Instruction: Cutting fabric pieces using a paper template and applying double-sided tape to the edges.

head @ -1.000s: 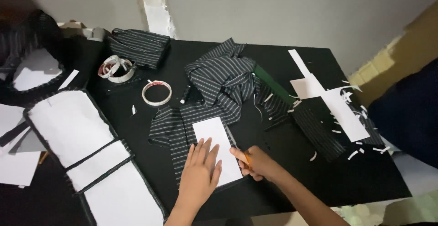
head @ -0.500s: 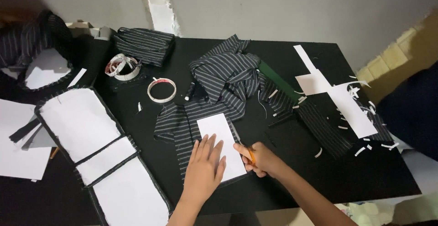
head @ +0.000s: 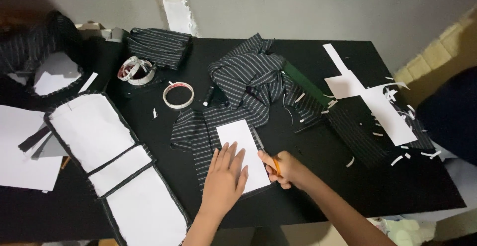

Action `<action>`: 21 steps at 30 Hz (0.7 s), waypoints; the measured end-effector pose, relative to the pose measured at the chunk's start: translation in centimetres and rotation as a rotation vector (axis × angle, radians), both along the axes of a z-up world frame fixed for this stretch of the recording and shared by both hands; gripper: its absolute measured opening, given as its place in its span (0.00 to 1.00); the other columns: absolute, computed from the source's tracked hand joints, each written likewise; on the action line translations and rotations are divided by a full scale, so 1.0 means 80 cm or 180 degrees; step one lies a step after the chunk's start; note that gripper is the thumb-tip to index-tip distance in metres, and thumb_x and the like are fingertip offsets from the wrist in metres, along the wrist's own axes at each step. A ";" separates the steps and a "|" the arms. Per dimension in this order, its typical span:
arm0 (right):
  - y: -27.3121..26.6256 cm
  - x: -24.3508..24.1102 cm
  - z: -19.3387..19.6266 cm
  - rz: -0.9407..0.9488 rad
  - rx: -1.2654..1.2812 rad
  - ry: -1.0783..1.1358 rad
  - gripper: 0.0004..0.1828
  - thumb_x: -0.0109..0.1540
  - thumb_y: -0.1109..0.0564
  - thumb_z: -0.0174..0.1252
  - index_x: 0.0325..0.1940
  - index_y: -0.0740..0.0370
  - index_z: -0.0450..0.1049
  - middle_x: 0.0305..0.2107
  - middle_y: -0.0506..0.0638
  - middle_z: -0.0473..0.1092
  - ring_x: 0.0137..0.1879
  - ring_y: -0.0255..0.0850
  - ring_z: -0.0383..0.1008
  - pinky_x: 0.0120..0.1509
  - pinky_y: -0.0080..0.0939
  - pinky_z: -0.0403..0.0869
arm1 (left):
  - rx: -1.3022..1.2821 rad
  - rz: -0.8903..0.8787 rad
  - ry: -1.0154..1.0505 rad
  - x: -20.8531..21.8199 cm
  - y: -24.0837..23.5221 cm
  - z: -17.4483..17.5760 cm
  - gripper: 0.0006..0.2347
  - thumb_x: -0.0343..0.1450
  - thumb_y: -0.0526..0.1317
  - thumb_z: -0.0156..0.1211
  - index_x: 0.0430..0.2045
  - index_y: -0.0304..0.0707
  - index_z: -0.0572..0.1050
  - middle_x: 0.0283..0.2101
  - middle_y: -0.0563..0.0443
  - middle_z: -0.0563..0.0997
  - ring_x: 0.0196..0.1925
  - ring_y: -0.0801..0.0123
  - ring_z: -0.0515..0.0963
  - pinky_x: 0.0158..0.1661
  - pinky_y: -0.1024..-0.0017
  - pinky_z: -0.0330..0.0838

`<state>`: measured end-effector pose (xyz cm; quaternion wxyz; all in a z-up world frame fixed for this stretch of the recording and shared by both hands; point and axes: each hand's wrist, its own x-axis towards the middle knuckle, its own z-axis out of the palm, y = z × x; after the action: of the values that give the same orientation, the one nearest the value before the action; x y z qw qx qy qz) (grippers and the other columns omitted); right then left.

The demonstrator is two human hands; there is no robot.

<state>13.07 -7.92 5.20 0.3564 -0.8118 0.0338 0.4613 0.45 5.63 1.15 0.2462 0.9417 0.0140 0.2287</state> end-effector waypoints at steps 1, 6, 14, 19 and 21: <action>0.000 0.000 0.001 0.0005 0.0005 0.0005 0.31 0.60 0.30 0.51 0.19 0.58 0.62 0.09 0.46 0.60 0.11 0.32 0.52 0.14 0.31 0.52 | 0.0005 0.0005 0.0005 0.000 0.000 0.000 0.17 0.72 0.41 0.43 0.54 0.33 0.65 0.61 0.35 0.63 0.65 0.48 0.58 0.63 0.52 0.46; -0.001 0.000 0.001 0.0047 0.0408 -0.0047 0.32 0.59 0.31 0.51 0.16 0.61 0.63 0.08 0.50 0.61 0.09 0.34 0.53 0.11 0.31 0.51 | 0.0116 0.0037 -0.0070 0.000 -0.001 0.003 0.16 0.72 0.41 0.43 0.52 0.32 0.67 0.59 0.35 0.65 0.64 0.47 0.61 0.62 0.52 0.49; 0.004 0.009 -0.009 0.0151 0.0235 -0.0115 0.32 0.58 0.31 0.53 0.16 0.61 0.66 0.08 0.50 0.63 0.09 0.36 0.57 0.12 0.32 0.56 | 0.0072 0.0021 -0.0087 0.000 -0.001 0.003 0.17 0.72 0.42 0.43 0.52 0.32 0.66 0.60 0.36 0.64 0.64 0.47 0.60 0.62 0.52 0.48; 0.005 0.008 -0.012 0.0129 0.0175 -0.0121 0.31 0.58 0.33 0.54 0.16 0.61 0.64 0.08 0.50 0.62 0.09 0.36 0.56 0.11 0.32 0.54 | 0.0082 0.0041 -0.0119 0.000 -0.001 0.004 0.17 0.72 0.41 0.44 0.52 0.32 0.67 0.60 0.36 0.65 0.64 0.47 0.60 0.62 0.52 0.49; 0.004 0.007 -0.016 0.0008 0.0359 -0.0117 0.30 0.59 0.35 0.55 0.16 0.62 0.65 0.07 0.51 0.61 0.08 0.35 0.54 0.09 0.31 0.52 | 0.0077 0.0006 -0.0147 -0.001 -0.001 0.006 0.17 0.72 0.41 0.43 0.52 0.32 0.67 0.59 0.35 0.65 0.64 0.47 0.61 0.62 0.52 0.49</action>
<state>13.63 -7.61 3.92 0.4016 -0.7988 0.0002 0.4479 0.37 5.57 1.61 0.2349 0.9391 0.0063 0.2508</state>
